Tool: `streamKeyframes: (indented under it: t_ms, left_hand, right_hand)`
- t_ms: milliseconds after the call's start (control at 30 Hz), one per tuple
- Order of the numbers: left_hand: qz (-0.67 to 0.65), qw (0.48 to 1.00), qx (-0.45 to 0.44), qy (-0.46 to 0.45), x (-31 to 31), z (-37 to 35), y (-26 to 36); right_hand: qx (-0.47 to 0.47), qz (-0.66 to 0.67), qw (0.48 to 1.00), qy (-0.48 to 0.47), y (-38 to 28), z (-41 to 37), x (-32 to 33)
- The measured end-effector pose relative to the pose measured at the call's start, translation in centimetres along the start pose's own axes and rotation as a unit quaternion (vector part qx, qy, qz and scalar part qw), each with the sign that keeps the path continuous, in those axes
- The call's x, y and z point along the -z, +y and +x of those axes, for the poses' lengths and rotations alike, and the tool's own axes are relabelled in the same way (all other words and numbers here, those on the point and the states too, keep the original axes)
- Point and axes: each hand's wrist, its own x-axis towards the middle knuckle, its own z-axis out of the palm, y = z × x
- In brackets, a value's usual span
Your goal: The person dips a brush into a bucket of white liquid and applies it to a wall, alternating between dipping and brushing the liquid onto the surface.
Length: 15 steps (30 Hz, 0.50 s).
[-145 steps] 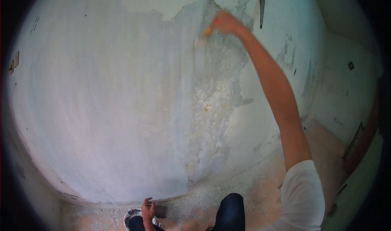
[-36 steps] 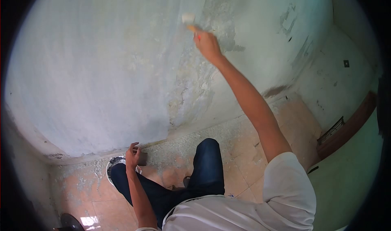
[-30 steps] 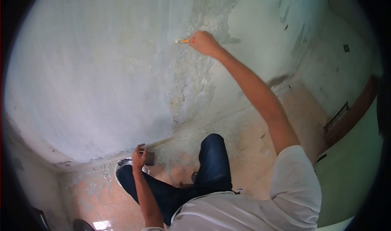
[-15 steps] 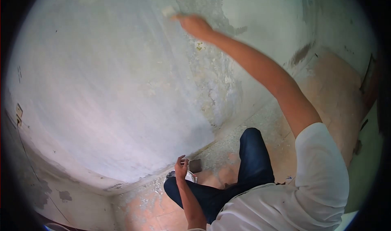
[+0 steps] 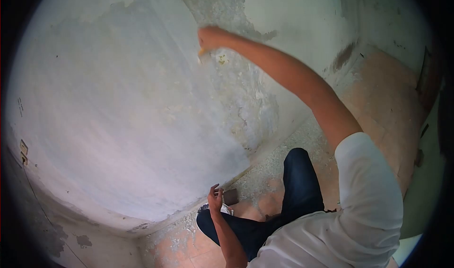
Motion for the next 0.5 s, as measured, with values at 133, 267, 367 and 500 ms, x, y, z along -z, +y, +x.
streamKeyframes:
  t_ms: [133,267,367,500]
  left_hand:
    - [0.027,1.0,0.009,-0.006,0.2,0.4,-0.4]
    - [0.033,0.999,0.024,-0.024,0.7,0.3,-0.2]
    - [0.057,0.997,0.035,-0.027,0.8,0.1,-0.2]
    - [0.039,0.998,0.041,-0.027,0.6,0.3,-0.2]
  right_hand:
    - [-0.06,-0.009,0.985,0.161,-2.4,2.6,10.2]
    - [-0.015,0.038,0.937,0.346,-3.2,-0.8,6.2]
    - [-0.033,0.017,0.957,0.288,-1.2,-5.5,-6.1]
    - [-0.145,0.022,0.989,0.013,-4.3,-19.8,-15.9]
